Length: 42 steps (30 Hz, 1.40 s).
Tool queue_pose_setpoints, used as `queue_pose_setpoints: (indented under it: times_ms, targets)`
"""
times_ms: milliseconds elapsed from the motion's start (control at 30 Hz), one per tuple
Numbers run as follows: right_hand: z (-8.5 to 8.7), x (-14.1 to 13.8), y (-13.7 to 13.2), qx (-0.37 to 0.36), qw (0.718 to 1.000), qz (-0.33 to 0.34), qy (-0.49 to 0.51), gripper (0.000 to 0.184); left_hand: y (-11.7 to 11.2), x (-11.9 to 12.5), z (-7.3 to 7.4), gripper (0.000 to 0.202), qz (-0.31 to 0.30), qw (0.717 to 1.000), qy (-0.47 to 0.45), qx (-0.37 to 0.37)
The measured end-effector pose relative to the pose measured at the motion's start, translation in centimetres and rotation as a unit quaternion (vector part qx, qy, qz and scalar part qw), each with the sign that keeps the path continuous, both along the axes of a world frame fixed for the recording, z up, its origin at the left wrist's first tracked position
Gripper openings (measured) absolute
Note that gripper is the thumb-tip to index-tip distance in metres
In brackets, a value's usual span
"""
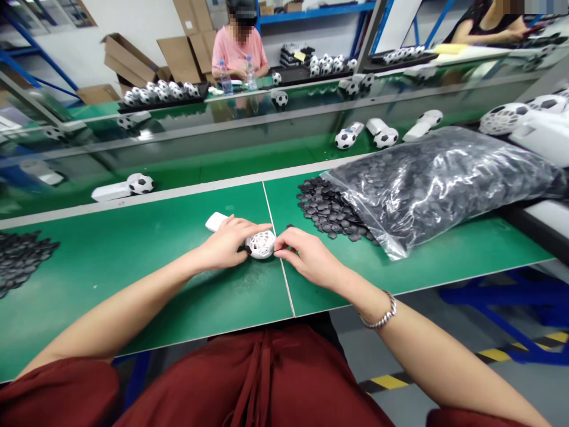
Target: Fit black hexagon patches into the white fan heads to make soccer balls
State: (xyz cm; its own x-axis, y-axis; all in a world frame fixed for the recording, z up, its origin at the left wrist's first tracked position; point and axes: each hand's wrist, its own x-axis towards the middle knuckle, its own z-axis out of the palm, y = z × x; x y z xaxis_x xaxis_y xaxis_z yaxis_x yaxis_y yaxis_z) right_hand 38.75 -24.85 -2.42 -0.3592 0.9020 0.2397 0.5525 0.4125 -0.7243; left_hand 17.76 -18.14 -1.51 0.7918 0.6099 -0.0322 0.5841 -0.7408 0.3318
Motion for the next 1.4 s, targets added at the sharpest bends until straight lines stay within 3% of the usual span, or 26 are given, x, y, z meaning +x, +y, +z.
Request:
queue_pose_setpoints:
  times_ms: [100,367,667,1133,1233,1333,1400]
  targets:
    - [0.1,-0.5,-0.2,0.024,1.0,-0.006,-0.004,0.008,-0.3,-0.1,0.3,0.072,-0.004,1.0,-0.009,-0.011]
    - [-1.1,-1.6,-0.5,-0.015,0.996,-0.033,0.083,0.006,-0.7,0.3,-0.1,0.076,0.035,0.998,-0.043,-0.024]
    - [-2.3,-2.0,0.4,-0.085,0.981,-0.067,0.161,0.014,-1.1,0.9,-0.5,0.061,0.085,0.992,-0.085,-0.025]
    - [-2.1,-2.1,1.3,-0.204,0.952,-0.052,0.224,0.024,-1.1,1.1,-0.6,0.056,0.103,0.989,-0.103,-0.04]
    - [-2.3,-0.7,2.1,-0.164,0.966,-0.082,0.185,0.023,-1.0,0.9,-0.6,0.056,0.083,0.991,-0.099,-0.046]
    - [-2.7,1.1,3.1,-0.057,0.982,-0.173,0.043,0.018,-1.0,0.9,-0.7,0.065,0.072,0.992,-0.096,-0.038]
    - [-3.1,1.9,3.5,-0.019,0.98,-0.191,-0.057,0.015,-0.9,0.8,-0.8,0.069,0.075,0.992,-0.095,-0.027]
